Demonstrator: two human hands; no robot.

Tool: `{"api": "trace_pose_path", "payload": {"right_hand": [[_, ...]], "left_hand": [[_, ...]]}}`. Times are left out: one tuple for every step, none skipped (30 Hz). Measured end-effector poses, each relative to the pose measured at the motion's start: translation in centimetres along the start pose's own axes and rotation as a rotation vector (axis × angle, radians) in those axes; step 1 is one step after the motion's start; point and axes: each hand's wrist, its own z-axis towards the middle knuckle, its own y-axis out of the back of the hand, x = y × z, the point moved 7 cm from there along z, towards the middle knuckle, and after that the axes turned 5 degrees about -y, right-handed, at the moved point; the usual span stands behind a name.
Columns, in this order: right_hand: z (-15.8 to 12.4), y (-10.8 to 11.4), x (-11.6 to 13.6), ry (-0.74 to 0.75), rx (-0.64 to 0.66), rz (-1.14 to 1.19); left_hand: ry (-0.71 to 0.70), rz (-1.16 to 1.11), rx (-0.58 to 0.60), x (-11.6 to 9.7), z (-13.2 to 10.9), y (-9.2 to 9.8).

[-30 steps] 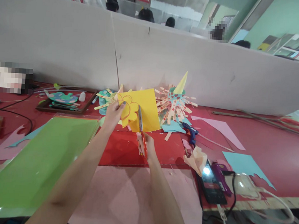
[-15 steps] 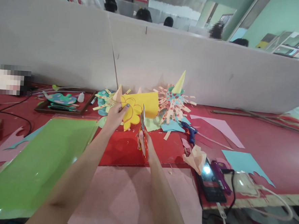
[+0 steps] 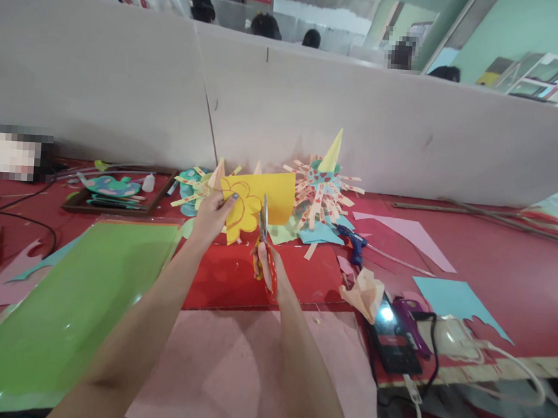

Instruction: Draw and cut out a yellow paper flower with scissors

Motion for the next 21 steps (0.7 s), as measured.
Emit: {"api": "trace_pose_path", "payload": {"right_hand": [[0.0,0.1,0.0,0.000,-0.005,0.004],[0.0,0.1,0.0,0.002,-0.009,0.008],[0.1,0.2,-0.1,0.006,-0.015,0.012],[0.1,0.3,-0.1,0.015,-0.022,0.015],[0.1,0.4,-0.1,0.024,-0.025,0.016],[0.2,0.4,-0.1,0.034,-0.028,0.015],[0.2,0.4,-0.1,0.041,-0.027,0.014],[0.2,0.4,-0.2,0.047,-0.025,0.012],[0.3,0.4,-0.2,0.051,-0.023,0.010],[0.3,0.4,-0.2,0.052,-0.021,0.009],[0.3,0.4,-0.2,0.051,-0.021,0.008],[0.4,0.4,-0.2,0.050,-0.026,0.007],[0.4,0.4,-0.2,0.050,-0.034,0.004],[0.4,0.5,-0.2,0.049,-0.045,0.001],[0.3,0.5,-0.2,0.045,-0.058,-0.006],[0.3,0.6,-0.3,0.041,-0.072,-0.014],[0.3,0.7,-0.3,0.036,-0.082,-0.022],[0.2,0.7,-0.4,0.032,-0.091,-0.027],[0.2,0.7,-0.4,0.029,-0.097,-0.028],[0.2,0.8,-0.4,0.028,-0.101,-0.025],[0.2,0.8,-0.4,0.030,-0.102,-0.020]], "left_hand": [[0.001,-0.009,0.025,0.0,-0.1,-0.2],[0.003,-0.020,0.054,0.1,-0.1,-0.5],[0.006,-0.032,0.084,0.1,-0.2,-0.7],[0.011,-0.046,0.111,0.2,-0.3,-0.9],[0.017,-0.058,0.133,0.2,-0.4,-1.1],[0.021,-0.064,0.145,0.3,-0.4,-1.2],[0.021,-0.064,0.149,0.2,-0.4,-1.2],[0.018,-0.058,0.146,0.2,-0.4,-1.2],[0.013,-0.050,0.144,0.1,-0.3,-1.1],[0.008,-0.039,0.143,0.1,-0.3,-1.1],[0.006,-0.029,0.143,0.0,-0.3,-1.1],[0.009,-0.023,0.148,0.0,-0.3,-1.1],[0.013,-0.021,0.155,0.0,-0.3,-1.1],[0.017,-0.019,0.164,0.0,-0.3,-1.2],[0.021,-0.015,0.168,0.0,-0.3,-1.2],[0.024,-0.008,0.167,-0.1,-0.4,-1.2],[0.025,-0.002,0.165,-0.1,-0.4,-1.2],[0.027,0.007,0.161,0.0,-0.4,-1.1],[0.026,0.014,0.156,0.0,-0.4,-1.1],[0.025,0.017,0.153,0.0,-0.4,-1.1],[0.024,0.013,0.153,0.0,-0.4,-1.1]]}}
